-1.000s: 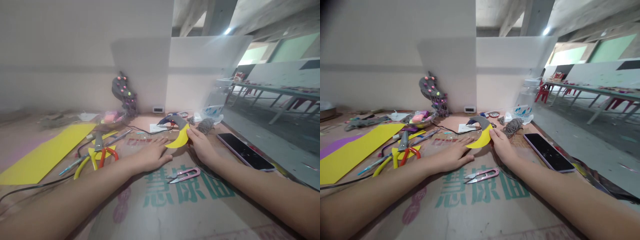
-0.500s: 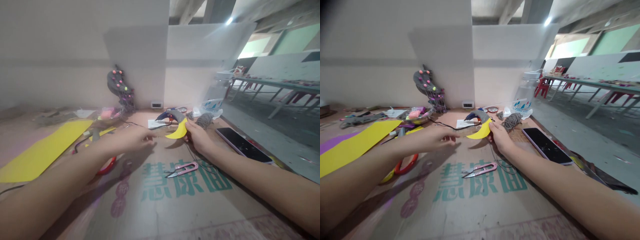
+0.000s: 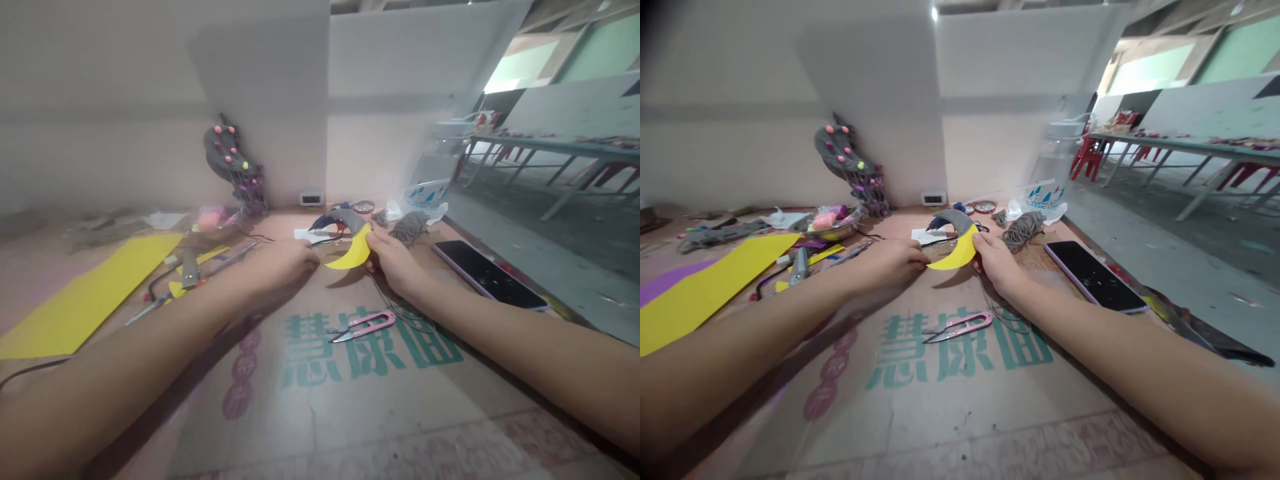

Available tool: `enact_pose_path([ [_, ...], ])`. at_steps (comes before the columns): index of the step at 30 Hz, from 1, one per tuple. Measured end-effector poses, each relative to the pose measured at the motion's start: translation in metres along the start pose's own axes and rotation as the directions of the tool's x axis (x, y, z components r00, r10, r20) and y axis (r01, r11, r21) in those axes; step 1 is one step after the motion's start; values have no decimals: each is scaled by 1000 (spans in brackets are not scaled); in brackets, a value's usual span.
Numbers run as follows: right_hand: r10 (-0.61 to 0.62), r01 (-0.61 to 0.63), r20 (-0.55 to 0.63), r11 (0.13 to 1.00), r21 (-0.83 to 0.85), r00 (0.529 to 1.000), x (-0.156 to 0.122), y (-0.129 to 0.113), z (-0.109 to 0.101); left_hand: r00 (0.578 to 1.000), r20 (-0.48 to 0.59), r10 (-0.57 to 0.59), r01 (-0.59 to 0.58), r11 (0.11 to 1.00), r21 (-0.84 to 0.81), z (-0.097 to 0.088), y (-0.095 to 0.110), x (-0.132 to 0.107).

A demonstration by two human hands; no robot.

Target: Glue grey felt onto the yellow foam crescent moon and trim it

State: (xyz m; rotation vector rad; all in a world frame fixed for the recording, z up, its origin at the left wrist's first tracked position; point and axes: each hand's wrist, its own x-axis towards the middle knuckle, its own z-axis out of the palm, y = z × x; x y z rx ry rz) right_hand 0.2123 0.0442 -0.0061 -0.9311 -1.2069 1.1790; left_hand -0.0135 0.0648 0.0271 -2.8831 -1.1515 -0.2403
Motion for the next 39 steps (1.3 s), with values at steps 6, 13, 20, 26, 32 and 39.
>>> enact_pose_path([
  [6,20,-20,-73,1000,-3,997,7,10,-9,996,92,-19,0,981,195,-10,6,33],
  [13,5,-4,-53,1000,23,999,6,7,-7,992,125,-25,-8,966,260,-6,18,31],
  [20,13,-13,-59,1000,3,998,9,8,-9,951,-149,-270,232,945,-228,-22,-16,16],
  [26,6,-5,-29,1000,18,1000,4,4,-5,936,-199,-291,121,795,-595,-63,27,-30],
  [32,-5,5,-8,1000,3,1000,-1,-3,-2,999,-47,17,-39,848,-529,-90,82,-50],
  [39,-8,9,-37,999,46,999,6,8,-6,985,142,-97,121,978,-172,-24,36,-11],
])
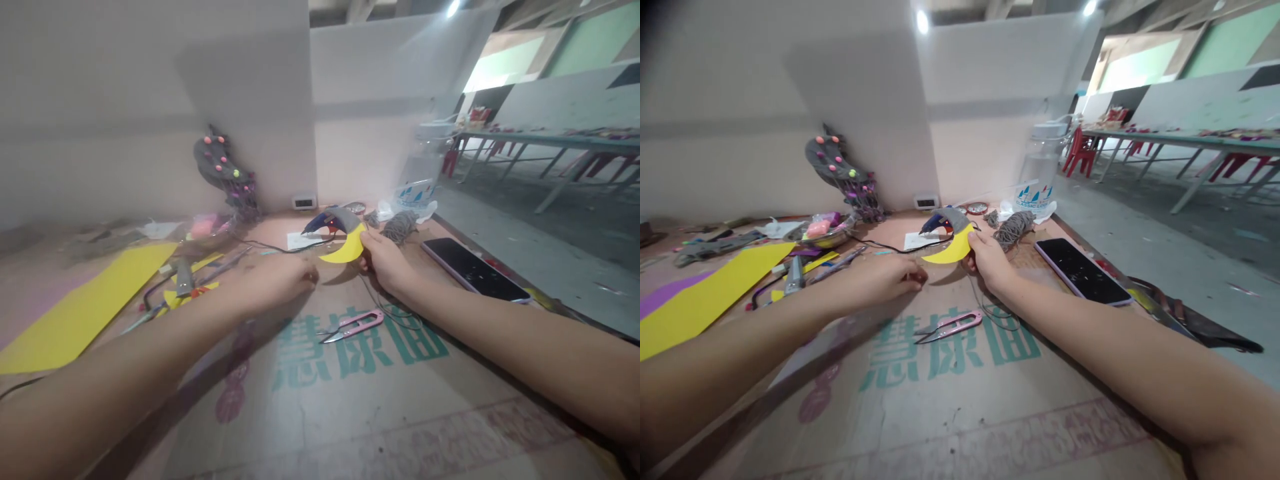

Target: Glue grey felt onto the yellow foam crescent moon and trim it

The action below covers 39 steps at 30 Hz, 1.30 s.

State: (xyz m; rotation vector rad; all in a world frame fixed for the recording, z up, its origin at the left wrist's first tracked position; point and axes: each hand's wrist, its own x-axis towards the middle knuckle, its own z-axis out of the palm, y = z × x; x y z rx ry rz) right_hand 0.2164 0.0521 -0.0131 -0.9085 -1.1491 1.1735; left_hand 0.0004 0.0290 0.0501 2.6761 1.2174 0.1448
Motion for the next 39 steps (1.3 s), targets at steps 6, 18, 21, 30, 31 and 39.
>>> enact_pose_path([
  [6,22,-22,-1,1000,4,1000,1,1,-1,996,-87,9,-8,1000,12,21,11,14],
  [18,26,-26,-17,999,-30,1000,-3,-4,0,975,-213,-56,70,996,56,32,-4,17],
  [21,26,-27,-16,999,-38,1000,-2,-2,-1,972,-200,-121,120,993,-16,18,-7,6],
  [30,35,-36,-23,999,-41,999,-1,1,1,976,-216,33,-32,999,6,20,5,9],
  [31,33,-34,-21,999,-41,999,-1,1,1,975,-211,75,-72,997,18,21,5,12],
  [39,27,-29,-32,998,-61,999,0,3,-1,908,-245,339,-288,932,221,30,5,24],
])
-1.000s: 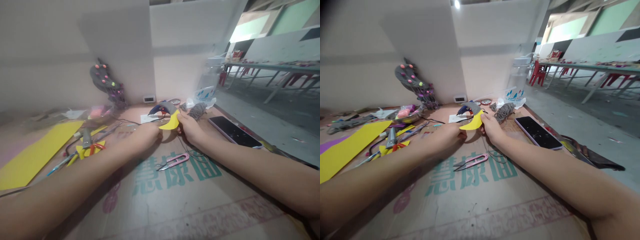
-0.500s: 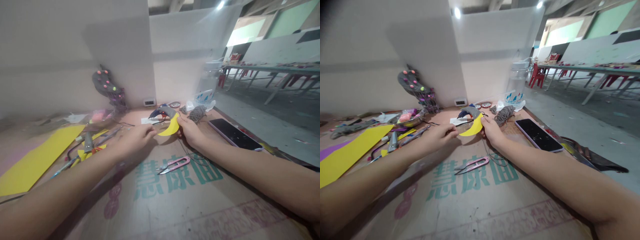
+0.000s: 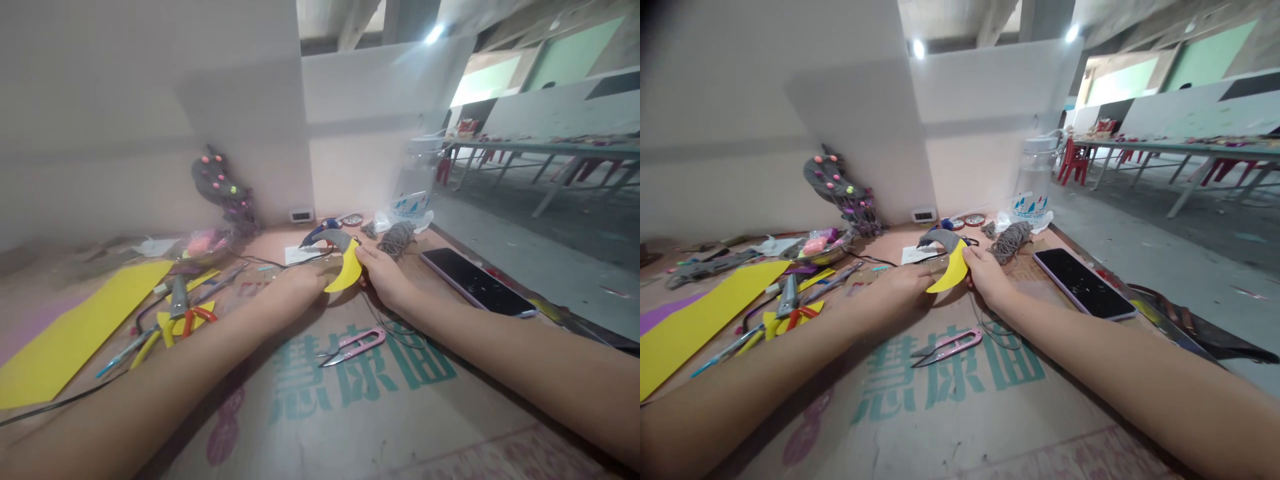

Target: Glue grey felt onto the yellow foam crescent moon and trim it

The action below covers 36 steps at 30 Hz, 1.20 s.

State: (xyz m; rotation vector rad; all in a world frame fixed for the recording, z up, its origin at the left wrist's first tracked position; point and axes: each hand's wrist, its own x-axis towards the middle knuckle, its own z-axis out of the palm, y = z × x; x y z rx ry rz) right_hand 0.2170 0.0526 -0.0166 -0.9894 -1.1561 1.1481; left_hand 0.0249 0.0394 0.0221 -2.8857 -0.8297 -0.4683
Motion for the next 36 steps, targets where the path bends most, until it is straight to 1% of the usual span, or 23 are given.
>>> enact_pose_path([
  [5,-2,1,-12,999,-35,1000,-1,-1,0,991,130,-25,10,994,111,-2,-1,1],
  [7,-4,4,-12,999,-42,1000,-1,-2,0,986,163,-39,15,989,144,0,-4,2],
  [10,1,-2,-9,999,-53,1000,-2,-3,0,977,164,-137,108,979,174,6,-10,4],
  [13,10,-11,-13,998,-59,1000,1,-2,-1,965,153,-213,190,970,149,10,-19,8],
  [15,8,-10,-23,999,-53,1000,4,-1,-2,959,143,-246,230,966,117,5,-25,9],
  [17,5,-6,-29,999,-43,1000,6,-1,-3,951,117,-286,280,958,61,-10,-26,7],
  [18,4,-5,-27,999,-38,1000,6,-1,-3,947,84,-310,309,951,23,-21,-23,5],
  [19,4,-5,-20,999,-34,1000,5,-3,-2,934,28,-356,356,925,-135,-34,-17,3],
  [20,3,-4,-11,999,-32,1000,5,-4,-2,918,-28,-396,367,874,-319,-48,-9,0],
  [21,1,-1,-2,999,-32,1000,3,-6,-1,909,-53,-413,333,799,-501,-63,2,-3],
  [22,-4,5,7,999,-33,1000,1,-7,0,922,-39,-386,270,710,-650,-76,15,-6],
  [23,-12,12,15,999,-35,1000,0,-9,1,938,-49,-343,190,629,-754,-88,28,-9],
  [24,-20,21,23,999,-40,1000,-2,-10,2,951,-47,-304,144,575,-806,-96,39,-11],
  [26,-34,36,39,998,-53,999,-4,-11,3,955,-85,-285,83,530,-844,-102,54,-16],
  [27,-39,42,44,997,-62,998,-4,-11,3,949,-113,-294,63,529,-846,-99,56,-18],
  [28,-44,47,46,996,-74,998,-4,-10,2,943,-114,-312,79,545,-835,-92,54,-21],
  [29,-50,53,46,995,-88,998,-4,-9,2,938,-84,-336,133,573,-808,-83,49,-24],
  [30,-57,62,45,993,-104,997,-3,-8,1,926,-25,-378,225,604,-765,-70,42,-27],
  [31,-66,71,47,990,-121,997,-3,-7,1,902,-6,-433,305,645,-701,-57,33,-30],
  [33,-85,93,59,983,-159,995,-6,-8,1,842,-42,-538,421,704,-572,-30,14,-36],
  [34,-104,116,72,976,-183,992,-8,-9,2,818,-74,-571,448,712,-541,-18,6,-39],
  [35,-131,147,88,965,-215,987,-12,-11,3,806,-75,-587,462,703,-540,-9,0,-41],
  [36,-161,184,108,950,-254,981,-16,-13,5,786,-52,-617,488,669,-561,-1,-5,-43],
])
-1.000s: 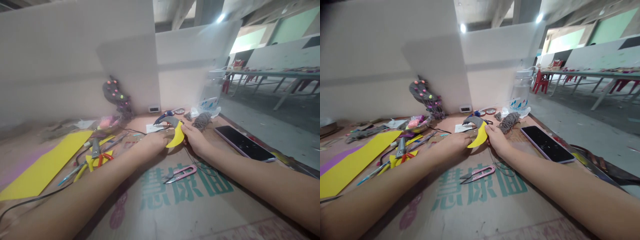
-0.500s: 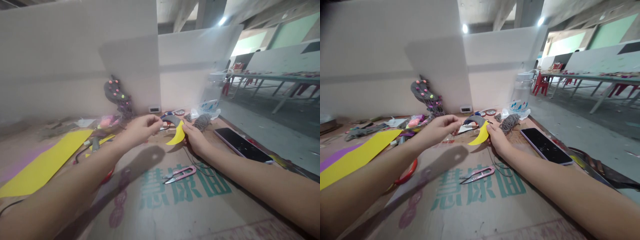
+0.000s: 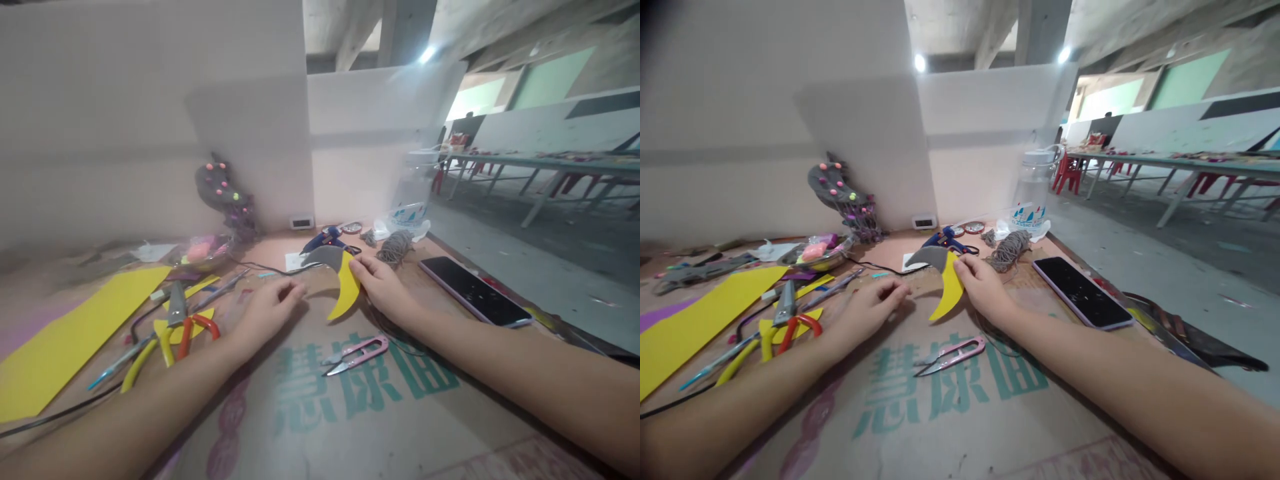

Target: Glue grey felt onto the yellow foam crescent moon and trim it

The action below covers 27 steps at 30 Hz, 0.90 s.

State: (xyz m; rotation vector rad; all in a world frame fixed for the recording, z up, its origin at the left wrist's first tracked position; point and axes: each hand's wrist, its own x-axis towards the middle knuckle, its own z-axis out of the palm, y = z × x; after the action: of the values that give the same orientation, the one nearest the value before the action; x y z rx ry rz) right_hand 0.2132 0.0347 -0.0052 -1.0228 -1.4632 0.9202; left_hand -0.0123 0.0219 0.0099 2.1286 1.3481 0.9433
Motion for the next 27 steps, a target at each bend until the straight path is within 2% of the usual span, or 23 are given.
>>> enact_pose_path([
  [2,-62,65,38,993,-103,997,-9,-8,4,999,4,-41,41,992,-118,4,-7,0],
  [4,-79,92,81,982,-168,994,-17,-16,9,1000,28,-8,13,981,-195,4,-5,-3],
  [7,-10,28,130,990,-139,991,-27,-24,16,987,72,142,-126,974,-190,2,6,-11],
  [10,65,-56,156,996,-64,986,-32,-26,19,974,85,208,-194,970,-147,2,14,-17],
  [12,32,-21,148,997,-72,988,-34,-26,20,982,73,176,-162,974,-159,3,16,-17],
  [16,-112,160,194,955,-250,975,-37,-25,20,1000,-24,-13,8,974,-226,4,16,-13],
  [18,-141,215,252,930,-297,958,-38,-26,21,998,-43,-45,34,970,-240,3,17,-12],
  [20,-129,220,301,931,-291,945,-38,-26,21,998,-34,-49,39,965,-261,1,19,-12],
  [22,-141,220,273,933,-285,952,-37,-26,19,998,-51,-39,24,962,-274,0,21,-13],
  [24,-225,260,146,916,-307,963,-35,-26,16,993,-115,-8,-20,969,-246,-1,24,-15],
  [26,-325,321,43,887,-333,945,-32,-26,12,984,-176,31,-62,983,-174,-2,25,-17],
  [27,-351,343,40,876,-339,936,-32,-26,11,980,-190,53,-80,988,-135,-2,25,-18],
])
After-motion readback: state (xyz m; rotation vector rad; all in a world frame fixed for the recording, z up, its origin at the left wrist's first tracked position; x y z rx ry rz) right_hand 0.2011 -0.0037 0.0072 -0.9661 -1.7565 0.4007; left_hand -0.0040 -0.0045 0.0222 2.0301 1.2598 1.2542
